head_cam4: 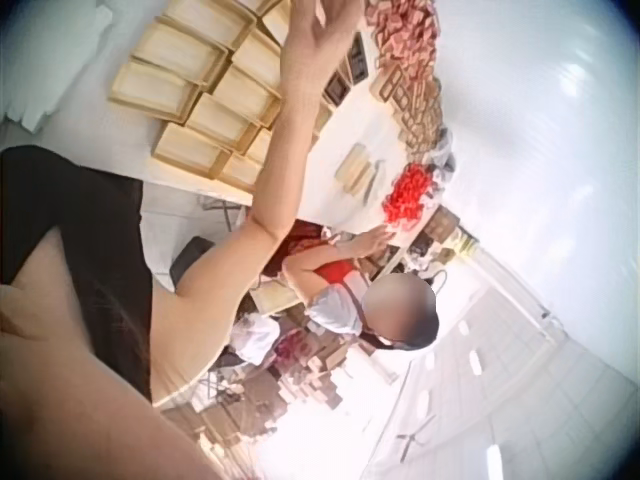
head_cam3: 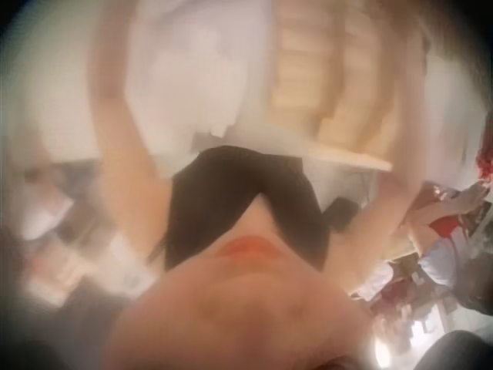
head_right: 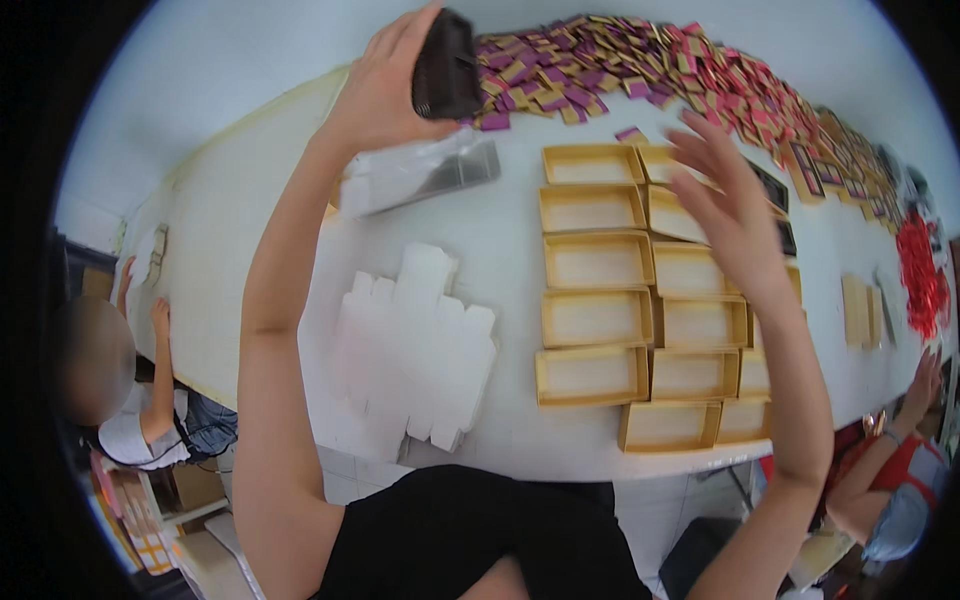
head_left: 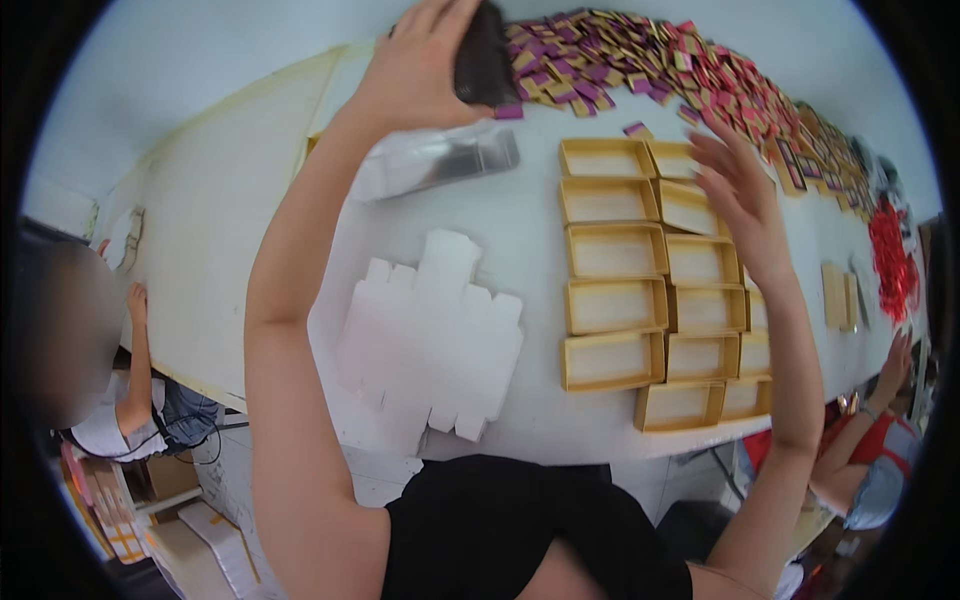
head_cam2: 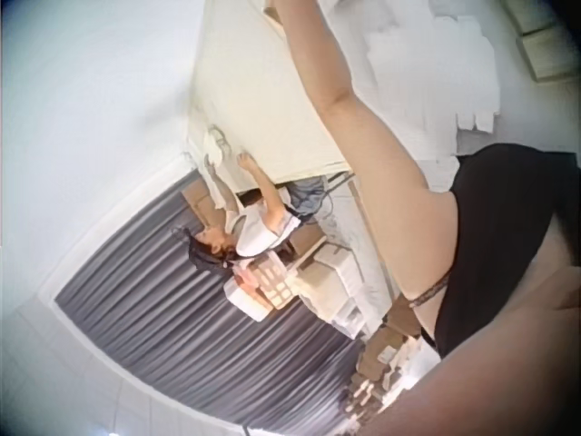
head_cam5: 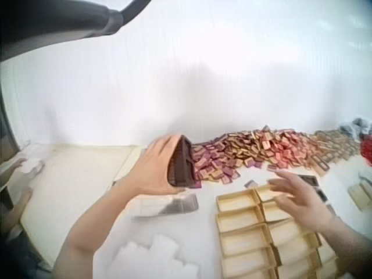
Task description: The person assembles makeup palettes by placing dark plastic inserts into gold-colored boxes and then inserting small colored pans into the compartments. The person handles the components one at a time and arranges the finished palettes on the table.
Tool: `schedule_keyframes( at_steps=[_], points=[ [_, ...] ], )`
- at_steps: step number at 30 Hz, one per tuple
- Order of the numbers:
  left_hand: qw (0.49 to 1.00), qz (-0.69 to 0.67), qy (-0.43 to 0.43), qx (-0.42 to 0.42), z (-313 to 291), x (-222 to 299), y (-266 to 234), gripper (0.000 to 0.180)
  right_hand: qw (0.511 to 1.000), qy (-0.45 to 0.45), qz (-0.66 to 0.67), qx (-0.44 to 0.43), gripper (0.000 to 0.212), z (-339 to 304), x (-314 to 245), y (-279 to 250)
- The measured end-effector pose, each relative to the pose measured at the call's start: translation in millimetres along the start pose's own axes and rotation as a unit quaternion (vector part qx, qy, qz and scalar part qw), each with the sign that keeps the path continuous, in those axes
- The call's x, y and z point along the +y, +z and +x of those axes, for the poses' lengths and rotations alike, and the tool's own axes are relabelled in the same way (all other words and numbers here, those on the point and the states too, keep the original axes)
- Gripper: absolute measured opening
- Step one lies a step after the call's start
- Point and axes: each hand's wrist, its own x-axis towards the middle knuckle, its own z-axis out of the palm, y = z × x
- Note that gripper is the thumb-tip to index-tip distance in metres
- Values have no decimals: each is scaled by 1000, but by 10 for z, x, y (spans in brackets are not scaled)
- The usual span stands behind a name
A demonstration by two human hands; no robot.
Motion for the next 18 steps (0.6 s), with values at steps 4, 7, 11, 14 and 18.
schedule_keyframes(
  at_steps=[4,7,11,14,18],
  points=[
    [997,-32,66,2,-191,1030,-347,109,970,82,225,-50,88,268,-514,816],
    [1000,3,21,-20,-468,965,-493,107,973,88,207,-61,74,277,-695,977],
    [997,63,-40,14,-823,717,-753,107,974,137,164,-73,66,270,-694,809],
    [996,78,-16,45,-915,716,-955,108,974,164,46,-151,83,146,-596,1009],
    [999,41,-10,27,-992,831,-952,113,980,59,157,-110,89,121,-877,1587]
  ],
)
